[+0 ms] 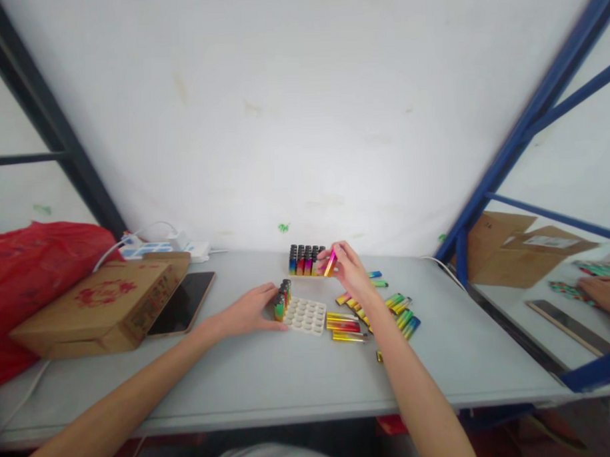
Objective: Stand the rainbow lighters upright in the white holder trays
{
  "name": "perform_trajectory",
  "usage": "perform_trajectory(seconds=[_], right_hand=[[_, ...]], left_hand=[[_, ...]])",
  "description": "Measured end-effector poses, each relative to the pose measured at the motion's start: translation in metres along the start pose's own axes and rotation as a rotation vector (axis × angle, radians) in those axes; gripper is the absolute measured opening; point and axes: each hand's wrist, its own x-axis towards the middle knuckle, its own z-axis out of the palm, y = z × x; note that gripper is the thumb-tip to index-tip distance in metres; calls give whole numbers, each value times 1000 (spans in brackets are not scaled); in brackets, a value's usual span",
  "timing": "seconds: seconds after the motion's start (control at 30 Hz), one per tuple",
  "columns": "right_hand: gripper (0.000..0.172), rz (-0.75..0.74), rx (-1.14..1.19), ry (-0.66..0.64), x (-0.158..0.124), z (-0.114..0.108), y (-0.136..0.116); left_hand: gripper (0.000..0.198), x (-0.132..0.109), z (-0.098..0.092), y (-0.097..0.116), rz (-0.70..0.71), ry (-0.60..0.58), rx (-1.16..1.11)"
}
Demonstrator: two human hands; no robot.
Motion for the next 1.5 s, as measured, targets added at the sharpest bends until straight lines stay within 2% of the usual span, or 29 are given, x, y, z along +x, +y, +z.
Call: perform_trajectory(seconds=[0.1,0.2,0.37,0.43,0.57,0.87,1.0,1.1,1.2,1.3,1.5], right_hand=[[47,107,-14,-110,-12,15,12],[49,137,-82,-105,-19,21,20],[57,-31,-364,108,-25,27,32],[59,-84,-501,153,-29,30,35],[56,-138,-634,160,-34,36,39],[45,-190,-684,176,-35,36,43],[45,-175,-710,128,-37,38,38],[39,-147,-700,5,-36,38,36],[38,-205,-703,-90,-34,36,38],[43,-276,-825,-119,-33,33,40],[43,-224,-904,-173,-34,31,43]], left_hand=[[72,0,-2,3,-15,-16,11],[72,0,-2,2,-10,-7,5],[75,0,0,-2,3,-6,-12],[74,0,0,-1,-1,-5,-18],[73,0,-2,2,-5,2,-23],[76,0,-2,3,-4,-13,20],[77,0,-3,3,-2,-2,18],[78,0,-3,3,-4,-4,23],[77,-1,-2,2,-1,3,21],[76,-1,-2,2,-3,3,28],[74,-1,-4,6,-4,-11,61]])
